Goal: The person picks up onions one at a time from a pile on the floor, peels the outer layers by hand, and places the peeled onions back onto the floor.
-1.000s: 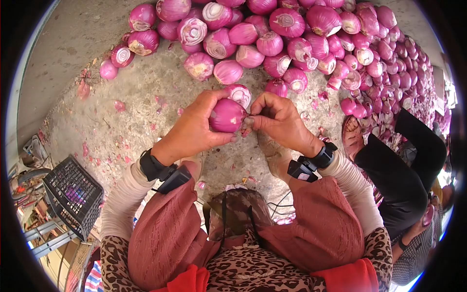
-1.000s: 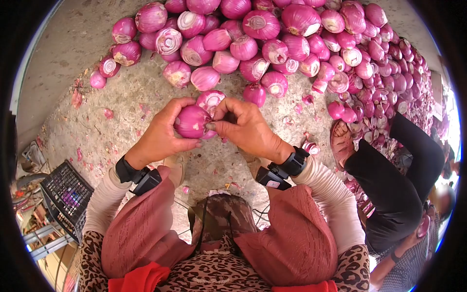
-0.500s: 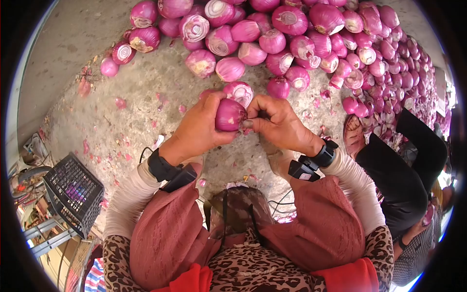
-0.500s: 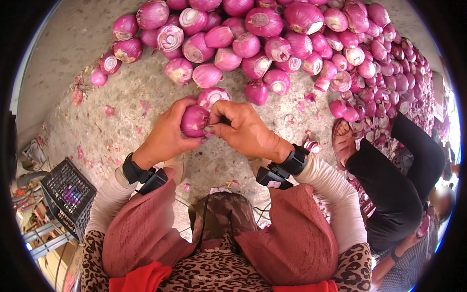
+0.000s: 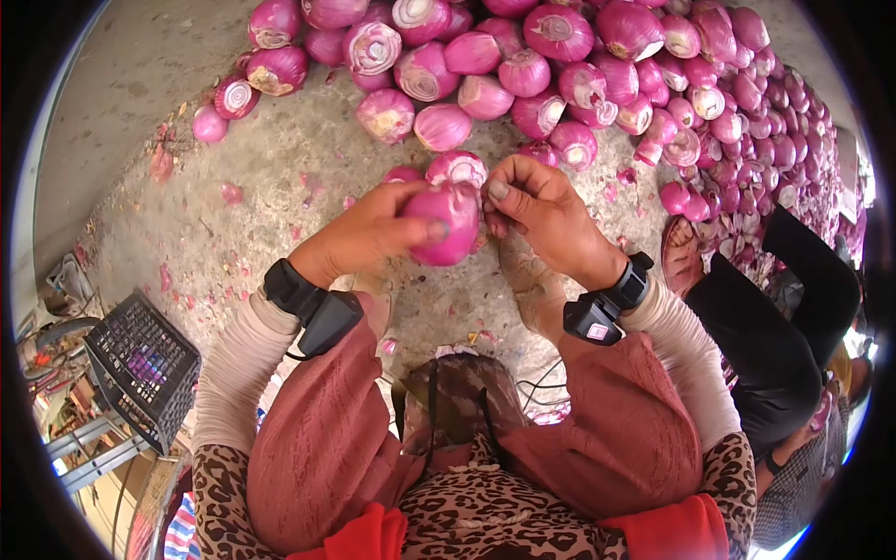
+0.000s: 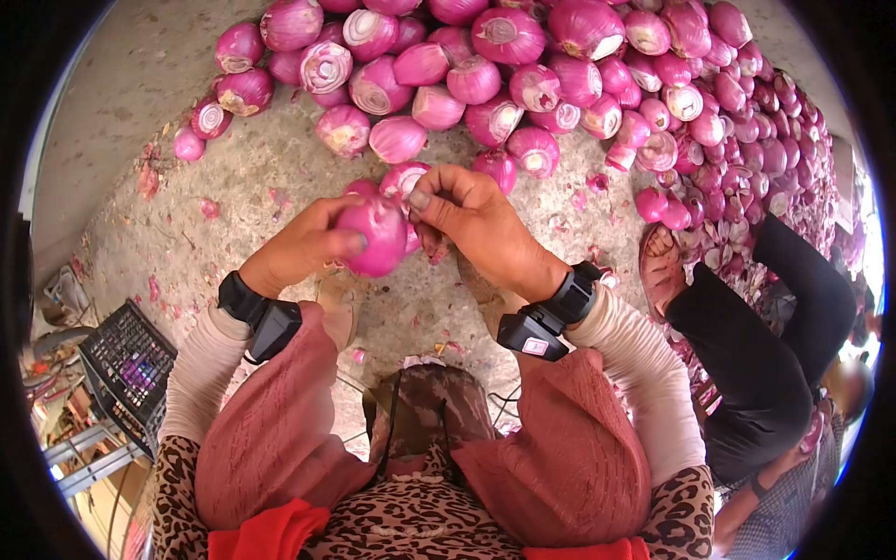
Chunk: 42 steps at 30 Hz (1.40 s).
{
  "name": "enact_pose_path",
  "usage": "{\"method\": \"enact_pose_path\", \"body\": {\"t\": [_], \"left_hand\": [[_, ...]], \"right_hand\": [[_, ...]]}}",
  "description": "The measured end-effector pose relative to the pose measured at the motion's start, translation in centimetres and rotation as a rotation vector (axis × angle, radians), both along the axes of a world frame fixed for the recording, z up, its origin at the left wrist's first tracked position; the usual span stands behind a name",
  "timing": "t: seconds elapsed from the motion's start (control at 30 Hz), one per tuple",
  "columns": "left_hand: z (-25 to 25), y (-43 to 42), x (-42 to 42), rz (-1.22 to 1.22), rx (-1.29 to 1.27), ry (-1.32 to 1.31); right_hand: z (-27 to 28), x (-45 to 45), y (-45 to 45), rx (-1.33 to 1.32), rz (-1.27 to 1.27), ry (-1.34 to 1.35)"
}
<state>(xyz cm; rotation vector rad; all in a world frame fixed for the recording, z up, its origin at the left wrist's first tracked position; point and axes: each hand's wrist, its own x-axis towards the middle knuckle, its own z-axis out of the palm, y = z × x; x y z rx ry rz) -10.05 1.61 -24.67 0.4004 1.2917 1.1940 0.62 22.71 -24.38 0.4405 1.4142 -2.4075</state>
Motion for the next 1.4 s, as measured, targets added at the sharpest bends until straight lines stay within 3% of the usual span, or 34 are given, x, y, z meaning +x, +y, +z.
{"method": "enact_pose_path", "body": {"t": [0.1,0.17,0.23,0.27,0.33,0.37,0.43,0.57,0.73,0.97,1.07,1.13,1.17,1.23,1.27,1.33,1.4], "left_hand": [[-0.1,-0.5,0.2,0.455,0.024,-0.309],[-1.0,-1.3,-0.9,0.524,0.039,-0.345],[-1.9,-1.9,-1.6,0.661,0.037,-0.39],[-2.3,-2.3,-1.7,0.658,0.035,-0.389],[-3.2,-3.2,-1.8,0.658,0.015,-0.418],[-3.0,-3.2,-1.6,0.657,0.014,-0.417],[-2.8,-3.1,-1.0,0.719,-0.046,-0.404],[-3.2,-3.9,-0.8,0.635,-0.032,-0.418],[-3.0,-4.8,-0.5,0.643,-0.069,-0.401],[-3.7,-5.7,-0.4,0.615,-0.079,-0.403],[-3.8,-5.6,-0.2,0.59,-0.096,-0.377],[-3.6,-5.3,0.0,0.581,-0.083,-0.378],[-3.6,-5.0,0.2,0.58,-0.08,-0.379],[-3.4,-4.5,0.5,0.627,-0.05,-0.441],[-3.4,-4.4,0.5,0.624,-0.047,-0.439],[-3.5,-4.4,0.5,0.557,-0.038,-0.551],[-3.1,-3.8,0.8,0.527,-0.018,-0.546]], "right_hand": [[-1.3,-0.1,0.8,0.067,-0.059,0.014],[-3.1,0.1,0.9,0.163,-0.057,0.035],[-5.0,0.5,0.2,0.826,0.177,0.488],[-5.4,0.7,-0.4,0.825,0.174,0.487],[-6.1,1.4,-1.8,1.028,0.515,0.765],[-6.2,1.5,-2.6,1.027,0.513,0.764],[-6.6,1.8,-3.9,1.266,0.72,0.906],[-8.1,2.5,-5.6,1.406,0.837,0.786],[-8.8,3.7,-5.4,1.399,0.705,0.65],[-10.1,4.9,-3.9,1.492,0.737,0.707],[-9.6,4.7,-3.2,1.316,0.678,0.663],[-7.5,3.7,-2.3,0.791,0.573,0.17],[-7.5,3.6,-1.8,0.794,0.574,0.169],[-7.7,3.3,-1.0,-0.005,0.35,-0.116],[-7.3,3.0,-0.8,-0.003,0.348,-0.114],[-6.4,2.5,-0.3,-0.712,0.098,-0.296],[-6.6,2.4,0.4,-0.847,0.139,-0.326]]}}
